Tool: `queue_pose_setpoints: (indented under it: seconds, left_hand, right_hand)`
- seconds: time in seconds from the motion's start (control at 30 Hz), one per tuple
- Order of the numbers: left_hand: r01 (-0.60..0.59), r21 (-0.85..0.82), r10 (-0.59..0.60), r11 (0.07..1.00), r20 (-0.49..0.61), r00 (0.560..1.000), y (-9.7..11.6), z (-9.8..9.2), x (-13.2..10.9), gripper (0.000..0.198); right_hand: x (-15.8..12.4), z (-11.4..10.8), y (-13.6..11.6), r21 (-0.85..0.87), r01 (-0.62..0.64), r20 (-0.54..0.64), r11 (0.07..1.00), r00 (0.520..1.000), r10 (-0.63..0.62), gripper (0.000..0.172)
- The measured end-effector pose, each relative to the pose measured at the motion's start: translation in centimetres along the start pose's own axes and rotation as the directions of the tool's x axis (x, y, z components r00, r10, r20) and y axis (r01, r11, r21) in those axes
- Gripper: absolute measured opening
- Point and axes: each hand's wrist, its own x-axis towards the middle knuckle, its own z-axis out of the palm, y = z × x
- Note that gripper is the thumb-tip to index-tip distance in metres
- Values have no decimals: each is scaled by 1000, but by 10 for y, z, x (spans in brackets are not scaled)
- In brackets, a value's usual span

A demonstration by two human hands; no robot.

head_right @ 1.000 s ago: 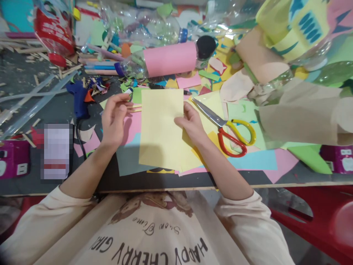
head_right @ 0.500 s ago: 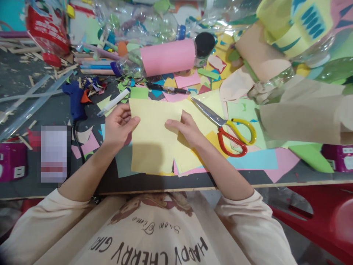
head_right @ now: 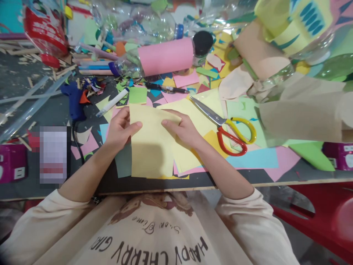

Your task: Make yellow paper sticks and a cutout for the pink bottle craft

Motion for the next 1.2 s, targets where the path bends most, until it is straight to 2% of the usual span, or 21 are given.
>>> queue_pose_setpoints:
  seconds: [0.13, 0.27, 0.33, 0.47, 0.57, 0.73, 0.83, 0.93, 1.03, 1.13, 1.2]
  left_hand:
    - [60, -11, -60, 998, -6, 998, -1, 0, 0, 34]
    - [57, -86, -60, 995, -28, 998, -2, 0, 2, 28]
    - [42, -72, -46, 997, -49, 998, -2, 0, 3, 22]
    - [-74, 31, 76, 997, -94, 993, -1, -3, 4, 17]
    - [-174, 125, 190, 977, -124, 974, -1, -4, 4, 15]
    - [-230, 262, 267, 937, -112, 957, 1, -3, 2, 7]
    - [-228, 284, 265, 931, -101, 959, 3, -2, 1, 3]
    - [-213, 285, 247, 935, -87, 965, 3, -2, 1, 4]
    - [-177, 218, 199, 960, -87, 976, 1, -3, 0, 10]
    - [-155, 65, 161, 986, -87, 983, -3, -5, -1, 26]
    - [-132, 20, 133, 991, -105, 986, -4, -4, -1, 33]
  right_hand:
    - [1, -2, 0, -92, 61, 38, 994, 998, -58, 38]
    - [0, -1, -3, -127, 106, 103, 986, 990, -93, 36]
    - [0, -1, -4, -121, 110, 109, 987, 989, -97, 33]
    - [2, -6, -4, -89, 113, 143, 990, 985, -99, 22]
    - [4, -10, -4, -45, 166, 174, 985, 972, -156, 19]
    - [3, -5, -6, -84, 161, 73, 983, 985, -155, 33]
    - [2, -1, -6, -130, 122, 0, 984, 992, -123, 25]
    - [3, -1, -3, -121, 138, -22, 983, 990, -142, 27]
    - [4, -1, 1, -123, 160, -20, 979, 986, -164, 30]
    - [3, 0, 3, -159, 154, -37, 975, 986, -161, 28]
    - [3, 1, 2, -175, 153, -53, 973, 985, -165, 26]
